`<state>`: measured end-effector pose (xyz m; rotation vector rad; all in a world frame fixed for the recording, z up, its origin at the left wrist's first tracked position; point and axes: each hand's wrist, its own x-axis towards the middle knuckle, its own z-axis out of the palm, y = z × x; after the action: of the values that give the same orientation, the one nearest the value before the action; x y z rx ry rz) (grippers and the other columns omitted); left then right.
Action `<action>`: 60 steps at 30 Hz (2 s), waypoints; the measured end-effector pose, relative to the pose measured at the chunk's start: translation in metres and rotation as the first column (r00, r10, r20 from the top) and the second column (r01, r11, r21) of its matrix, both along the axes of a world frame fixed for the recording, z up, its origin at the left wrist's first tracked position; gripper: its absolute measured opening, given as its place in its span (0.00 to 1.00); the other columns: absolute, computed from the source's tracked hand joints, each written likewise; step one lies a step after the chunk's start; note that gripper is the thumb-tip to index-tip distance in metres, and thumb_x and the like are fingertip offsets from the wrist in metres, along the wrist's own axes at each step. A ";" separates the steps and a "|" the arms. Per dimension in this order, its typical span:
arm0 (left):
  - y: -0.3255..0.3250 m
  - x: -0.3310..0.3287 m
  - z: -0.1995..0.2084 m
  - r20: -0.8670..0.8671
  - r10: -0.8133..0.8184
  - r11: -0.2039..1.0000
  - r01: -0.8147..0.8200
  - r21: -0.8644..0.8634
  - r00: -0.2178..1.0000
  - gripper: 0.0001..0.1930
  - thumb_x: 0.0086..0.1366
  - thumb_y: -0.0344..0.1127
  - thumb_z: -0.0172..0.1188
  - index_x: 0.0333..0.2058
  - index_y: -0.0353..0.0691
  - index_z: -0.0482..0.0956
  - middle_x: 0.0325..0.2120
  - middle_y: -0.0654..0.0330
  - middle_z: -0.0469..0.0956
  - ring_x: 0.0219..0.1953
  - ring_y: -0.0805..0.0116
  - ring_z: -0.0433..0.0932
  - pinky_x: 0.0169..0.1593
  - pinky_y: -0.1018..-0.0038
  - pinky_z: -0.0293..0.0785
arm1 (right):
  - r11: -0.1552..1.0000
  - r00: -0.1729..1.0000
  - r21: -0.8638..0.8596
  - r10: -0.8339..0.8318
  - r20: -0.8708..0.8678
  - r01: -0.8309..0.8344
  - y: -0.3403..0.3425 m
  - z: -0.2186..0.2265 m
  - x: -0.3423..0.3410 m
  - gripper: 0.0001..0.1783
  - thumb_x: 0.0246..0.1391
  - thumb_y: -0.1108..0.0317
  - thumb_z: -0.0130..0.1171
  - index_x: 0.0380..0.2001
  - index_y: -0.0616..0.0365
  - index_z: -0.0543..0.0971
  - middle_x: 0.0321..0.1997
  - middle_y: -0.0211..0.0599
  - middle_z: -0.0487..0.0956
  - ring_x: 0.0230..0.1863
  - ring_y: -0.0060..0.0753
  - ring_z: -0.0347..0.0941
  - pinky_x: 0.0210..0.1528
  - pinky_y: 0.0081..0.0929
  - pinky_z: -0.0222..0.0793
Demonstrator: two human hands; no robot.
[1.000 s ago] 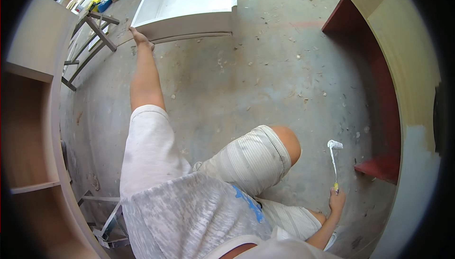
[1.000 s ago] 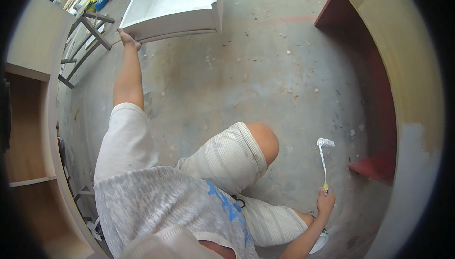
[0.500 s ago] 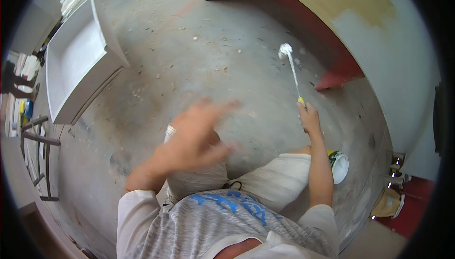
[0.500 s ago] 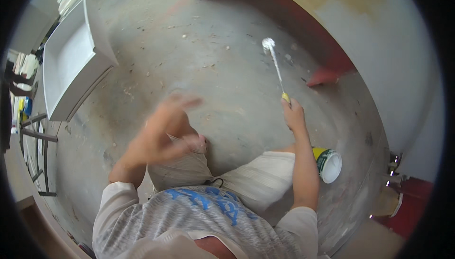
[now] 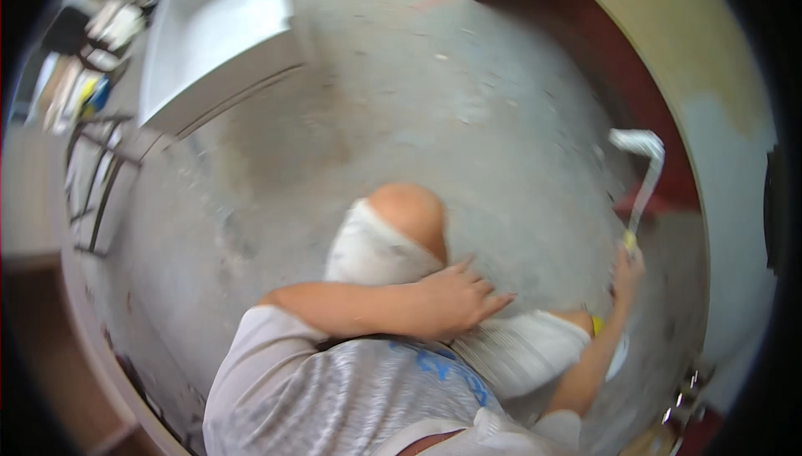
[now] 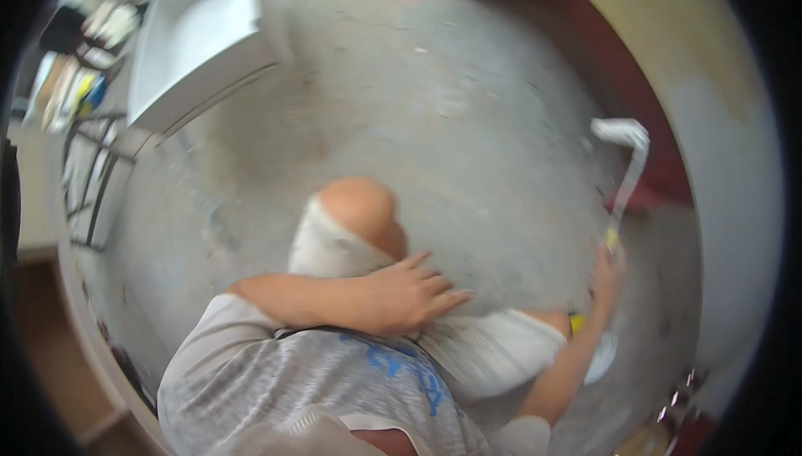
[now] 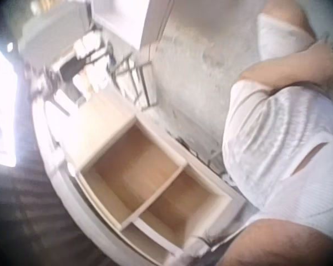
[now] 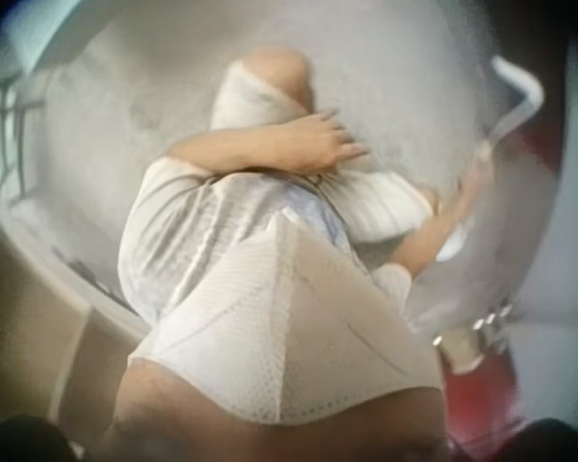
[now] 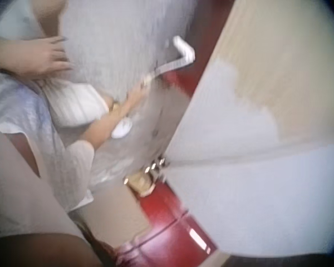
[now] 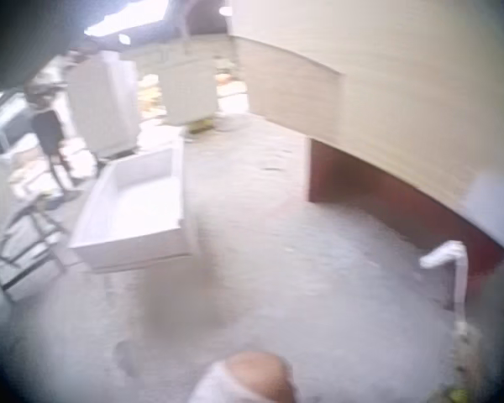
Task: The person dips a paint roller into a can of paint and applies the paint onto the surface of a wooden furniture piece.
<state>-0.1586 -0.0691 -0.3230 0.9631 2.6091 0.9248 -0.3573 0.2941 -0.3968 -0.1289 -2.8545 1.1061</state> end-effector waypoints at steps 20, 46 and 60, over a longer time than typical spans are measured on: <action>0.067 -0.034 0.039 0.007 -0.260 0.903 0.246 -0.352 0.966 0.09 0.49 0.37 0.62 0.28 0.38 0.78 0.28 0.56 0.78 0.36 0.58 0.78 0.41 0.57 0.67 | 0.940 0.901 -0.334 0.203 0.384 -0.070 -0.125 0.035 0.031 0.09 0.55 0.62 0.52 0.29 0.55 0.70 0.13 0.22 0.61 0.08 0.14 0.56 0.07 0.18 0.50; -0.029 -0.169 0.029 -0.202 0.338 0.930 -0.293 0.223 0.919 0.12 0.54 0.35 0.61 0.36 0.36 0.75 0.31 0.52 0.77 0.34 0.53 0.76 0.37 0.66 0.72 | 0.988 0.938 -0.058 0.151 0.313 -0.140 -0.036 0.023 0.041 0.15 0.52 0.65 0.55 0.40 0.64 0.75 0.34 0.46 0.79 0.34 0.32 0.76 0.37 0.30 0.70; -0.421 -0.097 -0.106 0.349 0.632 -0.773 -0.598 0.213 -0.692 0.60 0.40 0.36 0.66 0.58 0.25 0.26 0.61 0.39 0.42 0.62 0.50 0.52 0.60 0.61 0.51 | 0.931 0.929 0.157 0.289 0.232 -0.329 -0.040 0.032 0.047 0.14 0.52 0.63 0.56 0.22 0.62 0.68 0.16 0.28 0.63 0.19 0.19 0.57 0.21 0.24 0.55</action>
<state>-0.2551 -0.4902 -0.4295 -2.7749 2.2234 1.5307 -0.3106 0.2540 -0.3647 0.2467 -3.2340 0.8934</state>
